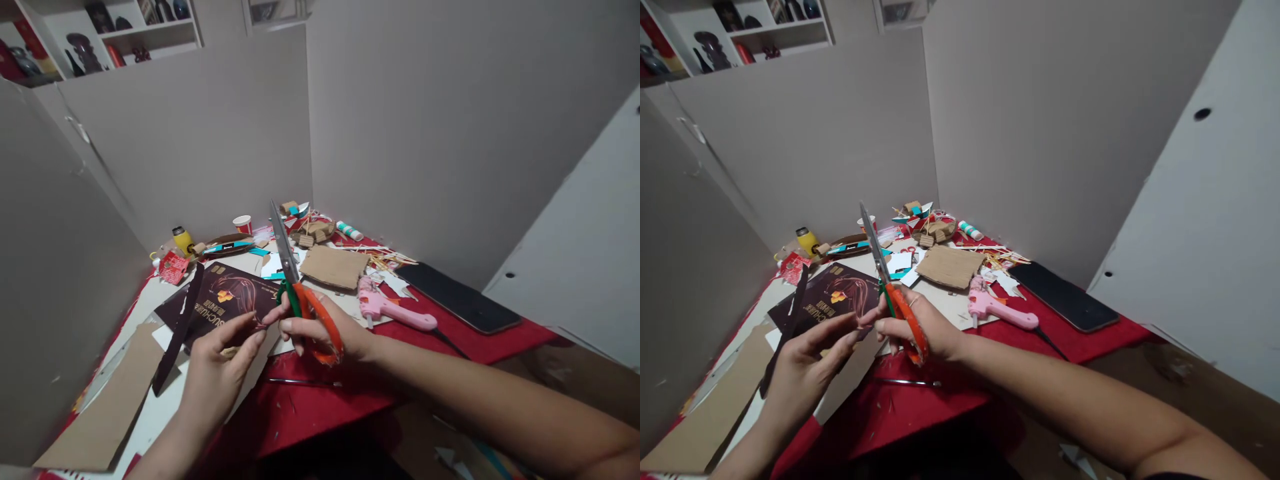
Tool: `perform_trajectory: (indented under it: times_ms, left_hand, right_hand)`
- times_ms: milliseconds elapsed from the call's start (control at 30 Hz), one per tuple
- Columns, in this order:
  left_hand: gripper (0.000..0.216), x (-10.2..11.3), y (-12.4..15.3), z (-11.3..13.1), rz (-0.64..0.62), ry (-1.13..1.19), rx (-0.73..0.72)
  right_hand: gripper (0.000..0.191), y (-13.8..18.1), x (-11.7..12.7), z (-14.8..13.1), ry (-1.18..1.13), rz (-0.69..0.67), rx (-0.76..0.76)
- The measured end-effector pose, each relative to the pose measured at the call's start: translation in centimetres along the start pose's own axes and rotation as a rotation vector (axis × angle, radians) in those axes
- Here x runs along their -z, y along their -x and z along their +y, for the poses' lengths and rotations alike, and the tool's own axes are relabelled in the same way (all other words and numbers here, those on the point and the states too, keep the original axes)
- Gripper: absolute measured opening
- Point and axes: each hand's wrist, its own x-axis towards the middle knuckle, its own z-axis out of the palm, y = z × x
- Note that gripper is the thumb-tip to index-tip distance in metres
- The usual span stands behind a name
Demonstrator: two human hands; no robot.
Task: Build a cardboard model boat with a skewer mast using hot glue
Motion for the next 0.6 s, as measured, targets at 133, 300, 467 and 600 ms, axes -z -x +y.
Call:
perform_trajectory:
  times_ms: [133,300,467,600]
  left_hand:
    - [0.018,-1.8,-0.9,0.1,-0.028,0.14,0.031]
    - [0.023,-2.1,-0.9,0.2,-0.088,0.164,0.05]
    - [0.024,-2.3,-0.7,0.2,-0.164,0.298,0.123]
    - [0.026,-2.1,-0.8,0.4,-0.135,0.16,0.083]
  right_hand:
    - [0.037,0.1,0.3,0.4,0.014,-0.003,-0.005]
    - [0.038,0.1,1.1,0.6,0.029,-0.012,-0.011]
    - [0.038,0.0,1.6,0.8,0.079,-0.01,0.001]
    - [0.037,0.0,1.4,0.8,0.087,-0.017,0.029]
